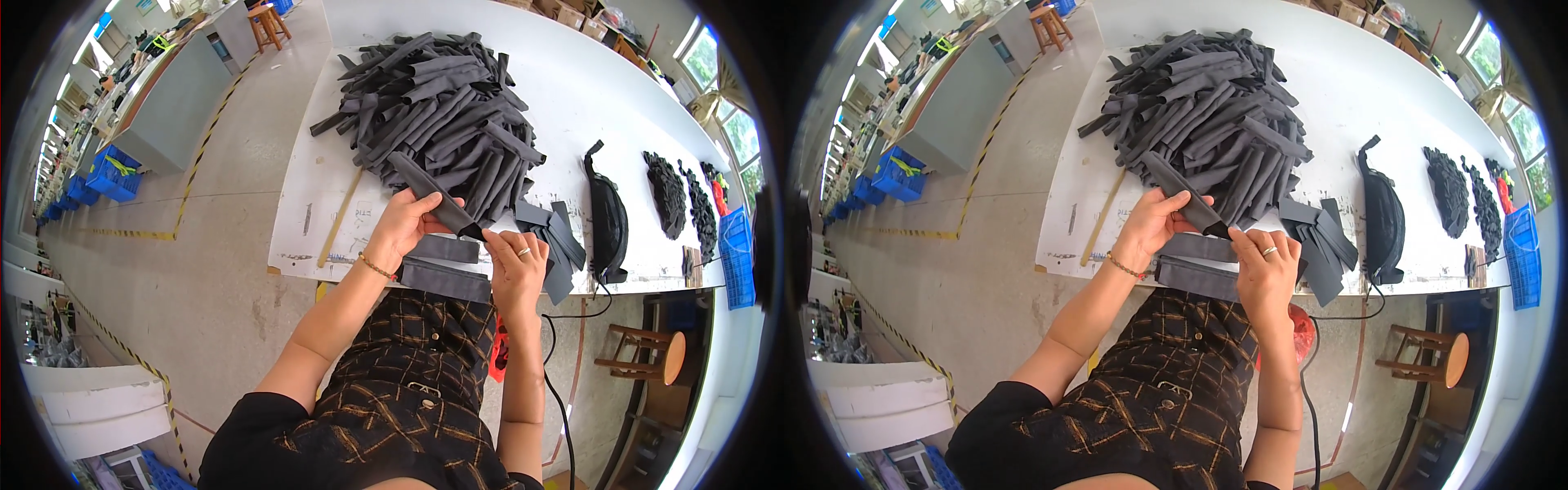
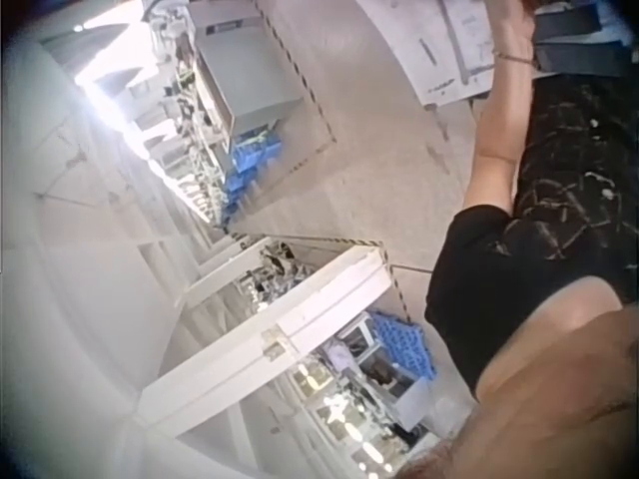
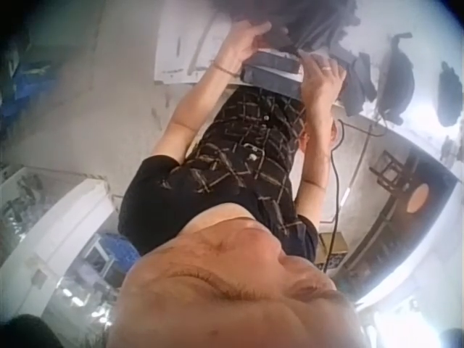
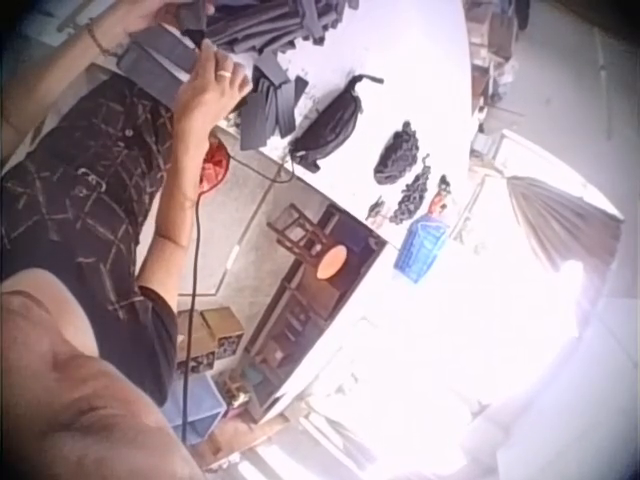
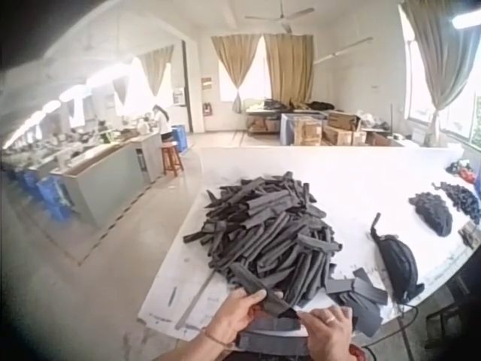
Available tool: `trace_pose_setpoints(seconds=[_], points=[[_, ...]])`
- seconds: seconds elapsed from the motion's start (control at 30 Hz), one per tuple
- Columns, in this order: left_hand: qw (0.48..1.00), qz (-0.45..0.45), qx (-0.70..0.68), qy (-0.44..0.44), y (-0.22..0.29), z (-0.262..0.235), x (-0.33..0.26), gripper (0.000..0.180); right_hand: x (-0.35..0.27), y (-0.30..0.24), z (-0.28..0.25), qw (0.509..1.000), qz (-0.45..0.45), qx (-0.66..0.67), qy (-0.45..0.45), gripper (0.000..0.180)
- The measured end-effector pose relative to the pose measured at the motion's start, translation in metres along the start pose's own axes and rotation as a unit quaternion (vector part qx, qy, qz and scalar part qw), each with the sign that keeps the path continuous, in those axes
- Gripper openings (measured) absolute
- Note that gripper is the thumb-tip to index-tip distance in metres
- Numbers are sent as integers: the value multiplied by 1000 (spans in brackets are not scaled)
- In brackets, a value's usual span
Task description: Assembling black foam strips onto base fabric components at a factory workstation.
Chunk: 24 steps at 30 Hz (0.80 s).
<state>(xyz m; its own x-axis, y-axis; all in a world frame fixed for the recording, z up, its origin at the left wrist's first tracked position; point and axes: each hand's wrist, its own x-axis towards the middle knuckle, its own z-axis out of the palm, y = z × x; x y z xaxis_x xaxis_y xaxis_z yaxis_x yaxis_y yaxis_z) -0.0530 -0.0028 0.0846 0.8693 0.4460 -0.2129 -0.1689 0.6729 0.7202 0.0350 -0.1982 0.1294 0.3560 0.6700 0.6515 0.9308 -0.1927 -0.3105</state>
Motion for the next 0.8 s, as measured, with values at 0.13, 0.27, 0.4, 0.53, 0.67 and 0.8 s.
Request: trace_pose_setpoints(seconds=[0.13,0.27,0.4,0.53,0.67,0.8], points=[[999,22,-12,-19,1,8,-8,20,0,-1,4,997,-32,-67,32,31],[994,107,24,0,-6,21,-16,25,-3,-5,15,993,-32,-99,49,38],[976,204,63,38,-19,33,-30,37,-3,-16,26,995,-2,-78,58,46],[991,122,-52,-31,-18,35,-30,36,-8,-32,39,996,25,87,20,56],[985,146,-48,-78,-16,30,-29,27,-39,-30,33,995,81,41,-48,47],[979,151,-111,-76,-34,38,-32,21,-37,-26,31,994,60,83,-37,35]])
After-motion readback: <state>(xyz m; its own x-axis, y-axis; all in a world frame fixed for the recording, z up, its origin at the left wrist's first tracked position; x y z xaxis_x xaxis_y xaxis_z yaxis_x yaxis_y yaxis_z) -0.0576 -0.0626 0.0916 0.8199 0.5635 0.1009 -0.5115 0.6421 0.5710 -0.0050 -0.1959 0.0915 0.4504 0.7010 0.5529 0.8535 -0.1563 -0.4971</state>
